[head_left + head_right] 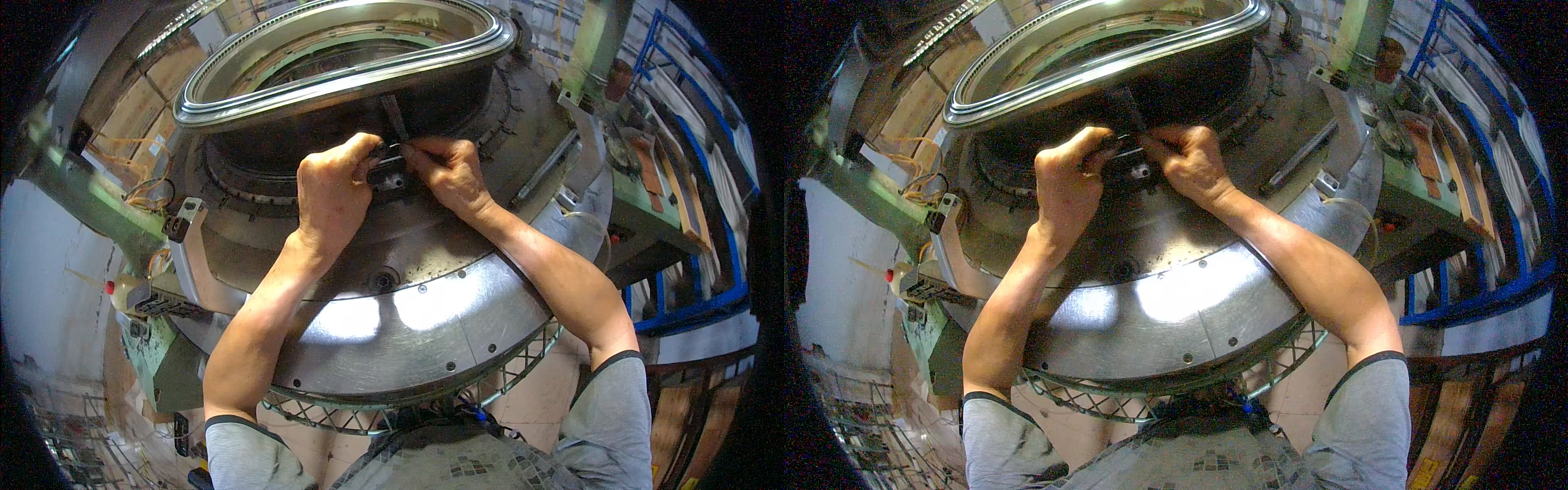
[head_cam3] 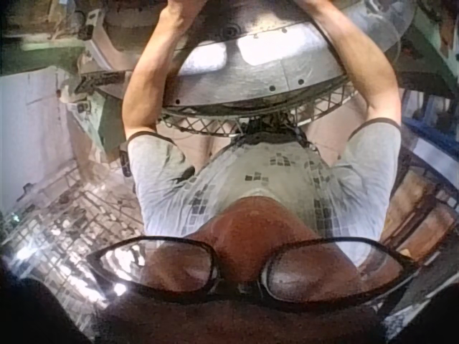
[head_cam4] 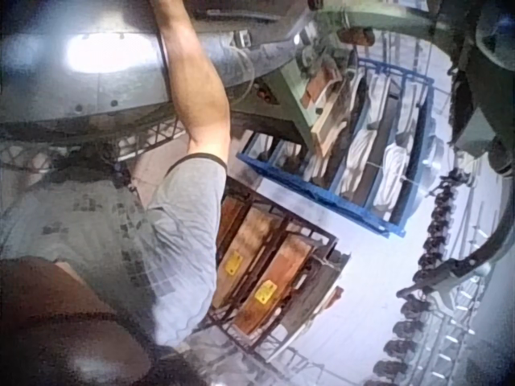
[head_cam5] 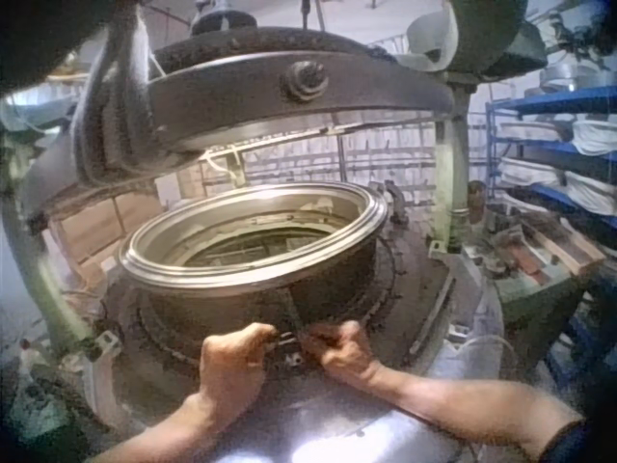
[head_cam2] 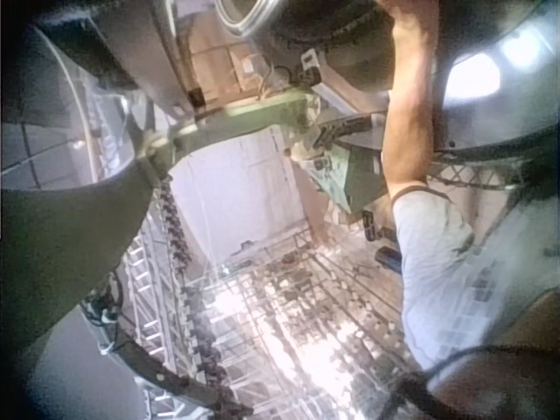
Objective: The person repeatedly picks up small metal strips, aligns them with a circular metal component, and secures them in place. The person also uses a blue-handled tool to adjust or mark the strips during the process.
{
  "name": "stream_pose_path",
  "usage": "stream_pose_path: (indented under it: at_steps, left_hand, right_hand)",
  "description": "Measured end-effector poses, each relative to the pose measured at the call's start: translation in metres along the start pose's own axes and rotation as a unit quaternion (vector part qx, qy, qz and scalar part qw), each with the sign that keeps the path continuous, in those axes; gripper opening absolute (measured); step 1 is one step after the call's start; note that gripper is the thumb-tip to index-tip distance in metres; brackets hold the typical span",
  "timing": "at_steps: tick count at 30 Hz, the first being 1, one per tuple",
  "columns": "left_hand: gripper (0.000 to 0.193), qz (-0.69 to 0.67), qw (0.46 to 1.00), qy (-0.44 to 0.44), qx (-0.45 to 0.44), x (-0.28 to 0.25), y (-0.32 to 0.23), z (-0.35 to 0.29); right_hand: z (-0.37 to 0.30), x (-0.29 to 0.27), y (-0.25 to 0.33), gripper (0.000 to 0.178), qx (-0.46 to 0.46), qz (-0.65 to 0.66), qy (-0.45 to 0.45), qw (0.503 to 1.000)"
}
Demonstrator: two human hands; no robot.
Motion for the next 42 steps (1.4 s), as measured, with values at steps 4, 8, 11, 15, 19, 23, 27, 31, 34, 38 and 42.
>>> stream_pose_path:
  at_steps: [4,8,11,15,19,23,27,31,34,38,42]
  left_hand:
    - [0.018,0.026,0.999,0.009,0.020,0.003,0.006,-0.002]
    - [0.020,0.080,0.996,0.028,0.035,0.007,0.004,-0.003]
    - [0.025,0.104,0.993,0.031,0.052,0.007,-0.001,-0.004]
    - [0.033,0.122,0.989,0.053,0.068,0.011,-0.008,-0.004]
    - [0.038,0.117,0.988,0.061,0.080,0.011,-0.012,-0.003]
    - [0.041,0.115,0.988,0.059,0.087,0.011,-0.015,-0.001]
    - [0.038,0.120,0.986,0.049,0.107,0.012,-0.020,-0.001]
    - [0.033,0.123,0.985,0.054,0.106,0.014,-0.018,0.000]
    - [0.028,0.135,0.983,0.049,0.115,0.015,-0.018,0.000]
    - [0.024,0.146,0.981,0.053,0.114,0.017,-0.016,0.000]
    - [0.022,0.150,0.981,0.058,0.111,0.019,-0.015,-0.001]
  right_hand:
    - [0.002,-0.002,-0.004,0.018,-0.007,-0.037,-0.010,0.999]
    - [0.003,-0.002,-0.005,0.018,-0.018,-0.048,-0.013,0.999]
    - [0.004,-0.002,-0.007,0.019,-0.010,-0.044,-0.011,0.999]
    - [0.003,-0.004,-0.007,0.019,0.002,-0.049,-0.014,0.999]
    - [0.003,-0.003,-0.006,0.019,0.008,-0.052,-0.009,0.999]
    - [0.003,-0.003,-0.004,0.019,-0.001,-0.042,-0.010,0.999]
    - [0.002,-0.004,-0.001,0.020,-0.020,-0.058,-0.021,0.998]
    - [0.002,-0.003,-0.001,0.020,-0.024,-0.044,-0.021,0.999]
    - [0.002,-0.003,-0.002,0.020,-0.016,-0.049,-0.013,0.999]
    - [0.002,-0.004,0.000,0.020,-0.019,-0.057,-0.016,0.998]
    - [0.002,-0.004,0.000,0.020,-0.024,-0.065,-0.019,0.997]
Point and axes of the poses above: each hand's wrist, its own z-axis towards the middle knuckle, its own x-axis out of the palm, y = z × x, the point moved 10 cm from there along z, towards the middle knuckle, and after that the axes turned 6 degrees about x, right-handed, at the moved point
